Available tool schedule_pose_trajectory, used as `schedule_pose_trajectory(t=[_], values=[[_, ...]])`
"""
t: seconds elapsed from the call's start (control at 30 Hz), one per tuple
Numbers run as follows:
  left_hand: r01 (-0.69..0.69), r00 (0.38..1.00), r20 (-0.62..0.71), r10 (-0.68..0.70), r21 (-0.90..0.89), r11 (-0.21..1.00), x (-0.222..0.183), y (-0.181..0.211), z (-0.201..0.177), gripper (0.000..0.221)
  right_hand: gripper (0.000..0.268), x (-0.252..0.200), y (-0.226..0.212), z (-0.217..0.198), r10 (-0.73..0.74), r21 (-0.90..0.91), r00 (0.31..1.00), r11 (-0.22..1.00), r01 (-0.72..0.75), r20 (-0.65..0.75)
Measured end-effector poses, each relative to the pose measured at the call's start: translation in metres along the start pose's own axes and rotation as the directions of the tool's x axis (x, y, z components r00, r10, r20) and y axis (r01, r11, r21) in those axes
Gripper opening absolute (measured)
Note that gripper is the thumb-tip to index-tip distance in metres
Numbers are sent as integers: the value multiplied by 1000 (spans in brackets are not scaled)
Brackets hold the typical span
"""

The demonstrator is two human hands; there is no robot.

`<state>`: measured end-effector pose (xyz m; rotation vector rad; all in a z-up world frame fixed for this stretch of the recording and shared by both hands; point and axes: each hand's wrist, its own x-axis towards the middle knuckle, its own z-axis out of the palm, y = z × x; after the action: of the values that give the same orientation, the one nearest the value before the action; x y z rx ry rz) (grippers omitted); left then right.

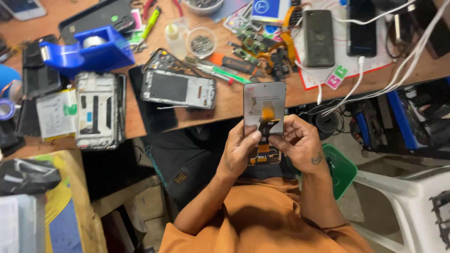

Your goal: The person disassembles a smartphone by removing the back cover, unscrewing internal components, and detaching the display assembly using a screwdriver and pry tool. The person then reassembles the phone by reconnecting the display and placing the back cover.

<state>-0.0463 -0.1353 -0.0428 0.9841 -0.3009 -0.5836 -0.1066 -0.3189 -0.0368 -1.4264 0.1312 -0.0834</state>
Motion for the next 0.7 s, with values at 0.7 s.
schedule_pose_trajectory(t=[0.7], values=[[51, 993, 102, -56, 54, 997, 39, -26, 89, 34, 18, -29, -4, -96, -77, 33, 990, 996, 81, -114]])
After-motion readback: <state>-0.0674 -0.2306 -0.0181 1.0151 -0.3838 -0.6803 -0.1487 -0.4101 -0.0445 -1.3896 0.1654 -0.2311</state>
